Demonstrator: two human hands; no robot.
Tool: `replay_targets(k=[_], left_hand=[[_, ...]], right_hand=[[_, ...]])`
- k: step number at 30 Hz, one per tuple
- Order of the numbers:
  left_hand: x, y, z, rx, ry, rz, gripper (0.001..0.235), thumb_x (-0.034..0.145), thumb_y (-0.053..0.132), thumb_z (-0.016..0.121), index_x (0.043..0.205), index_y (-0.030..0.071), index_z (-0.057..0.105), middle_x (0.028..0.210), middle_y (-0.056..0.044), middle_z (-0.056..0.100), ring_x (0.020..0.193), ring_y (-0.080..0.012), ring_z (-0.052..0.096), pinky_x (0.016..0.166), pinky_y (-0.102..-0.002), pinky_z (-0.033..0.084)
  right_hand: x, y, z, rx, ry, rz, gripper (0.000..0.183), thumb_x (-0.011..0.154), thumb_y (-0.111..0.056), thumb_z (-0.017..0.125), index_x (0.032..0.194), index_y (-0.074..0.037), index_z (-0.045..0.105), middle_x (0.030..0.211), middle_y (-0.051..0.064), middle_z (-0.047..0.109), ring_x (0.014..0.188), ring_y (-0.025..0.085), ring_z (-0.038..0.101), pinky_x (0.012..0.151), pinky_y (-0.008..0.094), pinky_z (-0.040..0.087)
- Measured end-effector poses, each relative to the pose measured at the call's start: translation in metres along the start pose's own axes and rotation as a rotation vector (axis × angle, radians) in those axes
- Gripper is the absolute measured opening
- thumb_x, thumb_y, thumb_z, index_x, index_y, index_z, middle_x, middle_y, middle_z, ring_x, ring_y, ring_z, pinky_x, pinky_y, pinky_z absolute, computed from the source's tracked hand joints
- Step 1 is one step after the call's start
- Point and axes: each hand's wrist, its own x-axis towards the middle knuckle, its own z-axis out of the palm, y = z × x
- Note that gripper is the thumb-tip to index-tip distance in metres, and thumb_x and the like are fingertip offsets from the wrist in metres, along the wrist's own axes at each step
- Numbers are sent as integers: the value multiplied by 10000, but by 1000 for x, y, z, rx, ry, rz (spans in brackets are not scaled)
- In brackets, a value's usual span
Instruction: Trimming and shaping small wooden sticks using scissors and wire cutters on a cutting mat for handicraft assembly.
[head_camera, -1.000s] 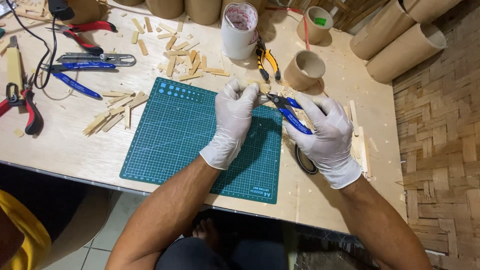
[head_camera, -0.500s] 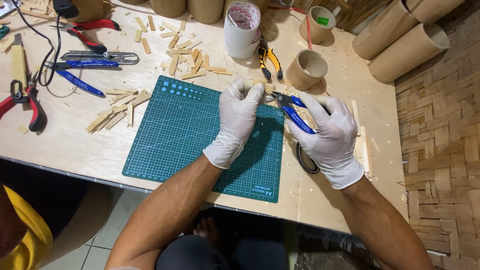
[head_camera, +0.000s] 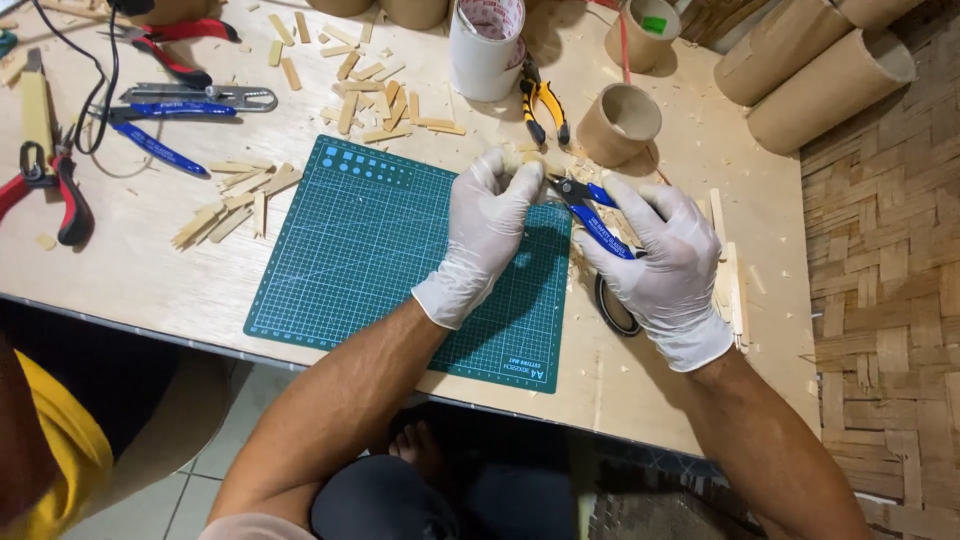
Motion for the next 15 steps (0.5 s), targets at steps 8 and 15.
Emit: replay_targets(k=[8, 15], left_hand=[[-5, 12, 2, 102, 8, -4, 96, 871, 91, 717, 810, 29, 675, 737, -124, 705, 709, -163, 717, 679, -329, 630], [-9, 25, 6, 181, 2, -11, 106, 866, 118, 716, 786, 59, 682, 700, -103, 712, 706, -135, 685, 674, -316, 597]], right_hand=[[-8, 1, 4, -112, 42, -10, 466, 799, -223, 955, 1213, -105, 777, 960, 124, 650, 838, 370, 673, 771, 483, 539], [-14, 4, 8, -167, 74, 12, 438, 822, -262, 966, 1204, -134, 795, 950, 94, 661, 817, 334, 677, 764, 447, 534]])
